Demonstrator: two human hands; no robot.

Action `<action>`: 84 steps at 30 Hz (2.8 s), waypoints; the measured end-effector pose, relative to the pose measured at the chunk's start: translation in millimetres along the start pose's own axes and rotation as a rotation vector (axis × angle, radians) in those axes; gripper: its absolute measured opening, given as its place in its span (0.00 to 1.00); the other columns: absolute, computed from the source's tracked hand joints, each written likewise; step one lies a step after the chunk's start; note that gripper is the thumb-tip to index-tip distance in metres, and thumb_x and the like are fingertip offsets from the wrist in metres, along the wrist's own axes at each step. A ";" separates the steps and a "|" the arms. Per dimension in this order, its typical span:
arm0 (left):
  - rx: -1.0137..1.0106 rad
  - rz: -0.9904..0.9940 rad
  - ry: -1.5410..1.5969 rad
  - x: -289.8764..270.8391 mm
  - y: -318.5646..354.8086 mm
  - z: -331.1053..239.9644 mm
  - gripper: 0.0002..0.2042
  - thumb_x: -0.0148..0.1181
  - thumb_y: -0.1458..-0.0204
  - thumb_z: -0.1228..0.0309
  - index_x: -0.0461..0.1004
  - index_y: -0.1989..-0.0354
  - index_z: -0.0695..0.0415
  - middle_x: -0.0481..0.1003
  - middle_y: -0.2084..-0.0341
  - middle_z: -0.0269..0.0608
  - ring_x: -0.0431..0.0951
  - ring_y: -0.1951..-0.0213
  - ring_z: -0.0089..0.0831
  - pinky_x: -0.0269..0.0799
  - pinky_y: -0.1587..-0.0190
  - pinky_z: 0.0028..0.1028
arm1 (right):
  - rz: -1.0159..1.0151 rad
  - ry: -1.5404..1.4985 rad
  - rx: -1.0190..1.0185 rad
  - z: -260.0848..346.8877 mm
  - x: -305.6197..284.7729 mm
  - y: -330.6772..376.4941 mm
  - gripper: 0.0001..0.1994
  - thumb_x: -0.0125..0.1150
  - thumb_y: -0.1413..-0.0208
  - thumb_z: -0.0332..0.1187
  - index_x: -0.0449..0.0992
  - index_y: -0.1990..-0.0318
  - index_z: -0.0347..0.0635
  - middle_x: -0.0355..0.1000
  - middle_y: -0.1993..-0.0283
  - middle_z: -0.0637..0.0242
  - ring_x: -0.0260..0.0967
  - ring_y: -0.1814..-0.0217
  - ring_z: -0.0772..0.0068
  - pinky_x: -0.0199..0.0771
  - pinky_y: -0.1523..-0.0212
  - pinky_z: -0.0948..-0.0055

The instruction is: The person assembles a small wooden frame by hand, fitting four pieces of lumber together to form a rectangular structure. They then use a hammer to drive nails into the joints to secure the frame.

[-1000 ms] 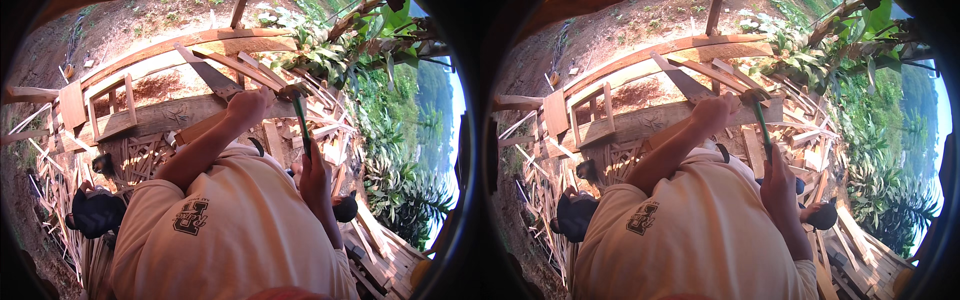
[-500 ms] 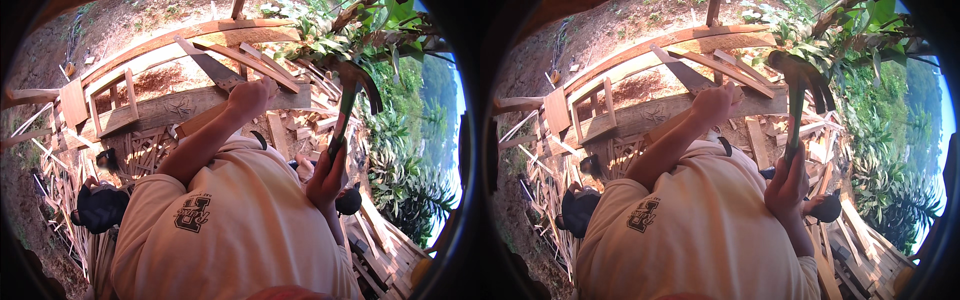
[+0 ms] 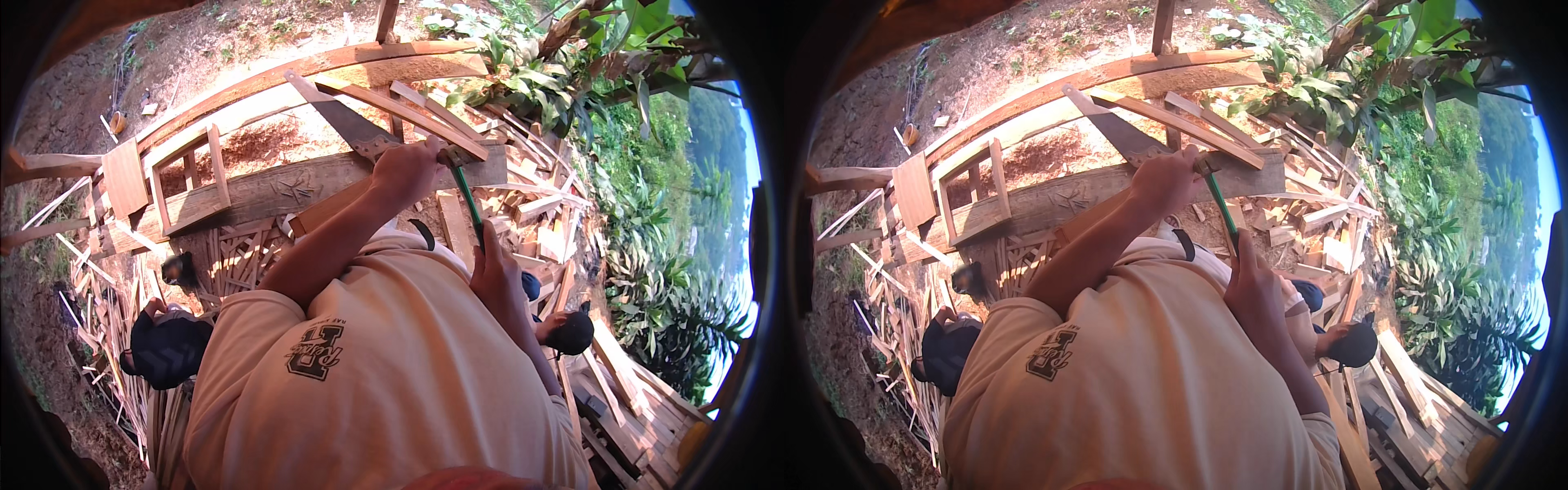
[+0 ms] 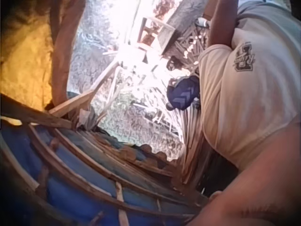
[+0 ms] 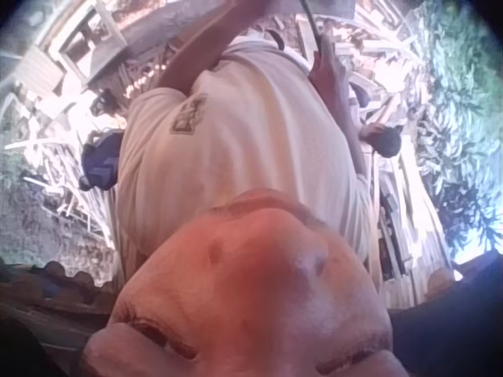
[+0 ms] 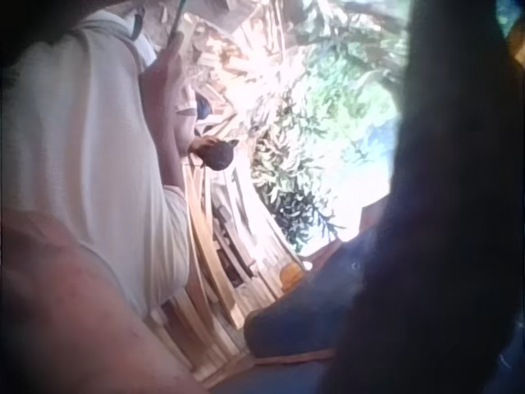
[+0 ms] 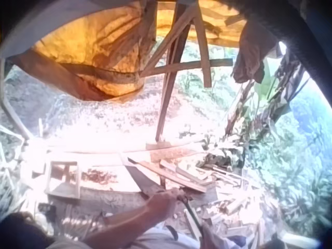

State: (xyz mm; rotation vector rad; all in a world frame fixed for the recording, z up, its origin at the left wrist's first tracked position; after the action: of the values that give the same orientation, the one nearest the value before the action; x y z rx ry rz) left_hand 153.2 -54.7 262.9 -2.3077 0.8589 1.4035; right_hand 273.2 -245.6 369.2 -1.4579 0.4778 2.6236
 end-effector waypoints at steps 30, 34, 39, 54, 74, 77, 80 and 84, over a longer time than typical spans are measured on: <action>-0.063 0.037 -0.069 -8.6 17.1 9.1 0.23 0.67 0.44 0.52 0.68 0.61 0.62 0.80 0.74 0.50 0.85 0.71 0.47 0.82 0.68 0.41 | -0.009 0.034 0.165 -23.9 -2.7 12.3 0.10 0.54 0.30 0.32 0.64 0.63 0.36 0.71 0.75 0.40 0.71 0.67 0.27 0.67 0.68 0.42; -0.094 0.017 -0.133 -1.9 16.9 18.3 0.14 0.64 0.46 0.66 0.71 0.60 0.62 0.82 0.72 0.50 0.87 0.68 0.44 0.84 0.67 0.38 | -0.301 -0.114 0.085 -4.9 -45.4 16.2 0.06 0.51 0.30 0.31 0.68 0.59 0.37 0.73 0.77 0.50 0.75 0.76 0.50 0.69 0.74 0.55; -0.135 0.020 -0.144 -5.6 14.8 11.9 0.10 0.62 0.47 0.71 0.72 0.61 0.61 0.82 0.73 0.51 0.87 0.67 0.45 0.84 0.66 0.39 | -0.377 -0.231 0.086 -3.3 -41.1 28.3 0.07 0.52 0.30 0.31 0.66 0.58 0.36 0.75 0.73 0.48 0.75 0.76 0.50 0.69 0.76 0.54; -0.125 0.023 -0.148 -2.9 21.3 4.9 0.08 0.62 0.47 0.72 0.73 0.61 0.61 0.83 0.73 0.49 0.88 0.67 0.43 0.85 0.66 0.38 | -0.065 0.045 0.200 -16.5 -9.9 21.2 0.10 0.54 0.30 0.33 0.67 0.62 0.34 0.73 0.73 0.41 0.72 0.69 0.30 0.68 0.69 0.46; -0.144 -0.006 -0.161 -6.0 16.3 9.4 0.09 0.63 0.49 0.73 0.73 0.61 0.62 0.83 0.73 0.49 0.88 0.67 0.41 0.84 0.67 0.35 | -0.397 -0.334 0.112 0.1 -44.6 25.8 0.12 0.50 0.28 0.35 0.66 0.62 0.36 0.70 0.79 0.47 0.70 0.79 0.51 0.64 0.77 0.56; -0.130 0.007 -0.168 -10.0 14.1 6.9 0.09 0.63 0.48 0.72 0.73 0.61 0.62 0.83 0.73 0.49 0.88 0.67 0.41 0.84 0.67 0.35 | -0.059 0.076 0.164 -8.9 -13.4 14.1 0.13 0.52 0.29 0.36 0.66 0.64 0.36 0.71 0.77 0.42 0.71 0.73 0.35 0.66 0.74 0.48; -0.137 0.009 -0.111 -2.1 19.9 7.6 0.07 0.60 0.46 0.72 0.71 0.62 0.61 0.81 0.73 0.52 0.87 0.68 0.46 0.84 0.66 0.40 | -0.192 -0.001 0.077 -11.5 -28.4 17.6 0.12 0.53 0.28 0.35 0.70 0.62 0.36 0.71 0.77 0.51 0.72 0.76 0.48 0.64 0.76 0.56; -0.158 0.002 -0.142 -1.9 20.9 13.2 0.08 0.61 0.47 0.72 0.72 0.62 0.61 0.82 0.73 0.51 0.87 0.68 0.44 0.84 0.67 0.39 | -0.521 -0.551 0.101 22.0 -69.4 25.0 0.11 0.48 0.26 0.34 0.68 0.61 0.35 0.64 0.80 0.70 0.61 0.80 0.85 0.58 0.80 0.75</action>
State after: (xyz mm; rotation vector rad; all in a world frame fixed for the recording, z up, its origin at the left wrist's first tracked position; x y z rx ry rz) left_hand 130.2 -63.2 259.2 -2.2851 0.7325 1.6683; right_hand 286.6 -257.9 444.0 -0.6534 0.1379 2.3717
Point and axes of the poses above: each hand's wrist, its own y-axis away from the middle knuckle, its own x-axis out of the palm, z = x × y, the point moved 4 cm from there along -y, towards the middle knuckle
